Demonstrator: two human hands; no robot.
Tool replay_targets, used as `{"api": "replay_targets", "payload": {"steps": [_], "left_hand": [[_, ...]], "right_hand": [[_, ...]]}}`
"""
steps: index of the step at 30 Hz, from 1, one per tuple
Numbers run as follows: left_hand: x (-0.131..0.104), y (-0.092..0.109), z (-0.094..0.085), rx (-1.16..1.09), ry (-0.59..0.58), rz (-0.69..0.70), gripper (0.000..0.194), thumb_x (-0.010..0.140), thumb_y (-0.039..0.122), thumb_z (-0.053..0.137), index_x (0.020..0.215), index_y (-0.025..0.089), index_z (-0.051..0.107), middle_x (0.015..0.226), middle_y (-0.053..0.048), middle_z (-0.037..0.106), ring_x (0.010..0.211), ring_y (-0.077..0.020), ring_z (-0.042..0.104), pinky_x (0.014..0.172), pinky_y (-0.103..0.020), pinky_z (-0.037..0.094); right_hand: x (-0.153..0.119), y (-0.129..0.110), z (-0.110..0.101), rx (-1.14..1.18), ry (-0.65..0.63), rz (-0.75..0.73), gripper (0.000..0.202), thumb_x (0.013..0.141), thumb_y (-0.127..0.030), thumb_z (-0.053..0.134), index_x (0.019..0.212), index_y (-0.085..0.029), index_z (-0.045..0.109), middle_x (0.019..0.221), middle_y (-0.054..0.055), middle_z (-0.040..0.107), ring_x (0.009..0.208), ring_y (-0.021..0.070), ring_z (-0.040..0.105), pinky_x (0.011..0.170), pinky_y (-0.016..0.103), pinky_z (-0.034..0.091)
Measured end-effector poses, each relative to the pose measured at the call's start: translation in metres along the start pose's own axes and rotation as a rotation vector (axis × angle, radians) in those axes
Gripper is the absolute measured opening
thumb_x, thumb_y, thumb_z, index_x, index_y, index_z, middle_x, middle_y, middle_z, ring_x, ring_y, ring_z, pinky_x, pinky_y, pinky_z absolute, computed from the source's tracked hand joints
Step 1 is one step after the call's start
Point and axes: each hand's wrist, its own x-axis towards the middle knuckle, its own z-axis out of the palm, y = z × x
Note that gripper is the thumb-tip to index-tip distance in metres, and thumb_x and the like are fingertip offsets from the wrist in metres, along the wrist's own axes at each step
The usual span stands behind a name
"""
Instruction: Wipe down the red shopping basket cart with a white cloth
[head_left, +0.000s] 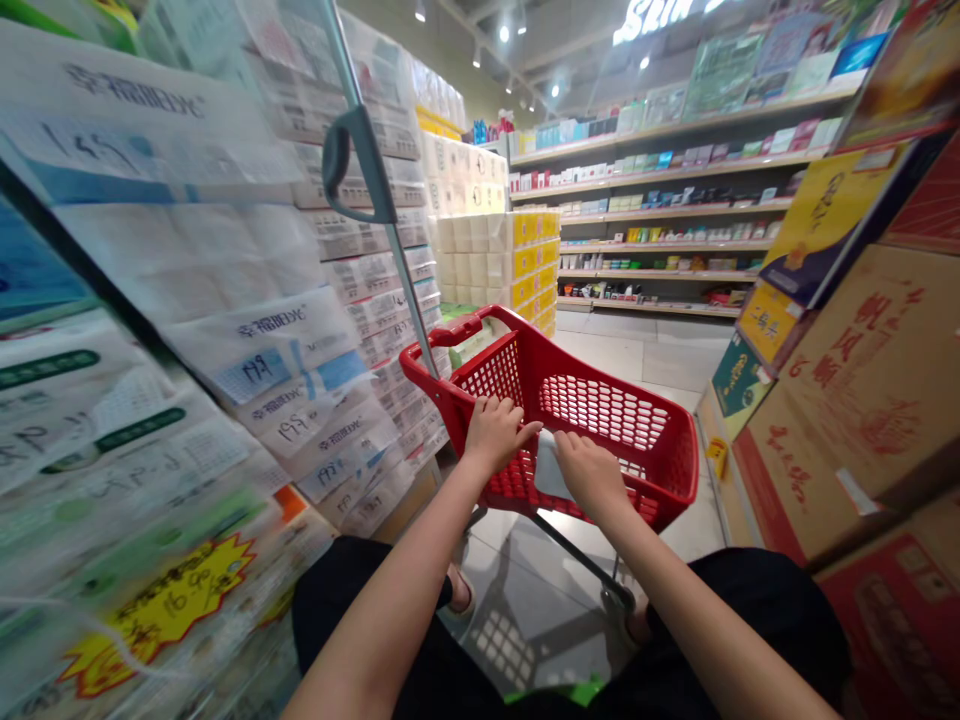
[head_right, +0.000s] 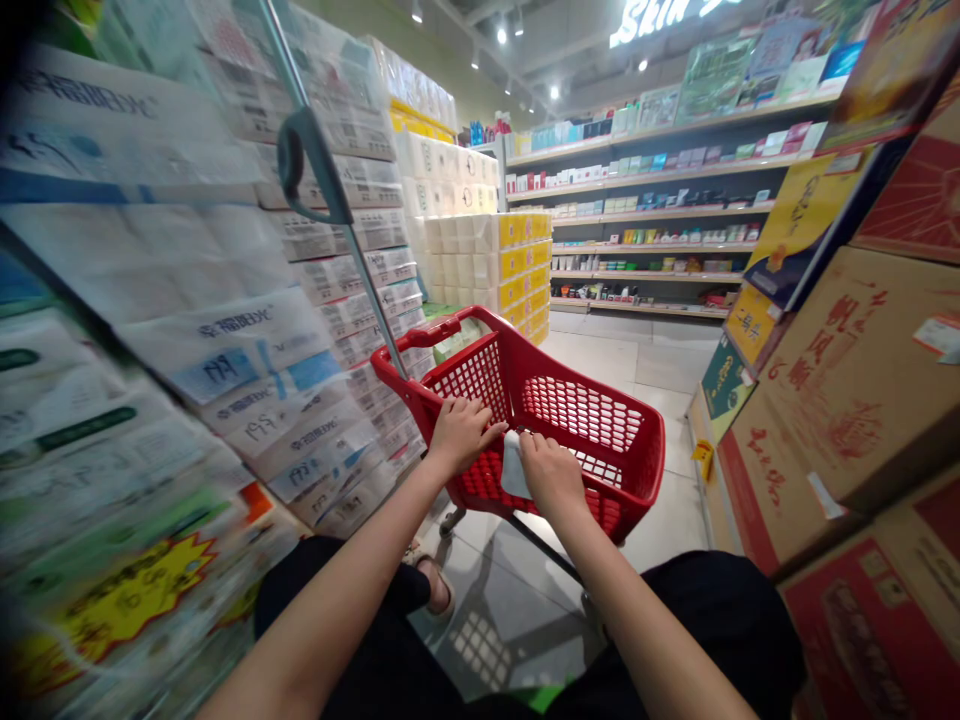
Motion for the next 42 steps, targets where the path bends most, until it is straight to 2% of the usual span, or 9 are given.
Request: {"api": "replay_targets", "payload": {"steps": [5, 9, 11, 15, 21, 27, 31, 37, 42], "left_hand": [[0.001, -0.001, 0.0, -0.019, -0.008, -0.014, 0.041, 0.098, 0.049, 0.032, 0.094, 0.022, 0.061, 0.097, -0.007, 0.061, 0.094, -0.0238, 0.051, 0.093, -0.043, 0.032], [0.0, -0.01, -0.01, -0.131, -0.03, 0.047, 0.032, 0.101, 0.04, 0.031, 0.117, 0.026, 0.056, 0.114, -0.004, 0.06, 0.107, -0.0205, 0.051, 0.101, -0.04, 0.032], [-0.001, -0.006, -0.016, -0.155, -0.001, 0.071, 0.031, 0.1, 0.037, 0.036, 0.124, 0.029, 0.052, 0.125, -0.003, 0.055, 0.121, -0.0212, 0.045, 0.109, -0.043, 0.026], [-0.004, 0.032, -0.013, -0.163, 0.023, 0.211, 0.027, 0.097, 0.035, 0.043, 0.118, 0.028, 0.057, 0.124, -0.005, 0.055, 0.126, -0.0234, 0.042, 0.113, -0.047, 0.023], [-0.008, 0.079, 0.02, -0.109, -0.071, 0.341, 0.029, 0.098, 0.037, 0.036, 0.109, 0.019, 0.057, 0.097, -0.008, 0.061, 0.094, -0.0223, 0.055, 0.092, -0.04, 0.038], [-0.006, 0.03, 0.015, -0.051, -0.051, 0.316, 0.028, 0.1, 0.037, 0.034, 0.113, 0.023, 0.055, 0.101, -0.005, 0.06, 0.097, -0.0207, 0.053, 0.095, -0.037, 0.035], [-0.004, -0.017, 0.003, -0.003, -0.058, 0.255, 0.027, 0.1, 0.035, 0.036, 0.114, 0.023, 0.056, 0.105, -0.006, 0.059, 0.103, -0.0214, 0.052, 0.102, -0.04, 0.033], [0.001, -0.08, -0.018, 0.021, -0.086, 0.234, 0.028, 0.1, 0.031, 0.036, 0.12, 0.026, 0.054, 0.116, -0.006, 0.058, 0.116, -0.0222, 0.048, 0.11, -0.042, 0.028], [-0.001, -0.095, -0.026, 0.054, -0.04, 0.189, 0.032, 0.099, 0.032, 0.038, 0.128, 0.026, 0.05, 0.13, -0.007, 0.052, 0.129, -0.0231, 0.04, 0.114, -0.043, 0.025]], "right_hand": [[0.022, -0.021, 0.005, 0.157, 0.019, -0.049, 0.03, 0.097, -0.019, 0.033, 0.119, -0.014, 0.052, 0.11, 0.015, 0.062, 0.1, 0.0237, 0.056, 0.084, 0.036, 0.042], [0.02, -0.004, -0.008, 0.524, 0.137, -0.202, 0.045, 0.095, -0.018, 0.029, 0.14, -0.019, 0.036, 0.137, 0.011, 0.05, 0.124, 0.0201, 0.046, 0.101, 0.037, 0.039], [0.013, 0.011, -0.015, 0.629, 0.224, -0.095, 0.046, 0.095, -0.017, 0.025, 0.139, -0.023, 0.039, 0.135, 0.008, 0.052, 0.123, 0.0189, 0.047, 0.1, 0.036, 0.04], [-0.003, 0.027, -0.017, 0.566, 0.239, 0.233, 0.036, 0.098, -0.028, 0.026, 0.124, -0.024, 0.051, 0.121, 0.008, 0.059, 0.097, 0.0211, 0.06, 0.076, 0.032, 0.045], [-0.006, 0.033, -0.013, 0.521, 0.231, 0.312, 0.037, 0.101, -0.039, 0.023, 0.122, -0.024, 0.049, 0.12, 0.006, 0.061, 0.097, 0.0178, 0.062, 0.068, 0.027, 0.039], [-0.001, 0.04, -0.005, 0.16, -0.024, 0.2, 0.053, 0.099, -0.054, 0.02, 0.096, -0.021, 0.061, 0.073, 0.004, 0.068, 0.064, 0.0165, 0.06, 0.055, 0.025, 0.024], [0.001, 0.042, 0.0, 0.069, 0.021, 0.069, 0.058, 0.1, -0.052, 0.021, 0.075, -0.019, 0.06, 0.074, 0.006, 0.068, 0.066, 0.0154, 0.059, 0.056, 0.026, 0.021], [0.008, 0.055, 0.003, 0.092, 0.076, -0.027, 0.054, 0.1, -0.051, 0.025, 0.076, -0.02, 0.061, 0.072, 0.004, 0.068, 0.066, 0.0141, 0.057, 0.056, 0.027, 0.017], [0.016, 0.065, 0.007, 0.098, 0.064, -0.041, 0.054, 0.099, -0.055, 0.026, 0.077, -0.02, 0.062, 0.074, 0.004, 0.068, 0.065, 0.0133, 0.056, 0.056, 0.027, 0.016]]}}
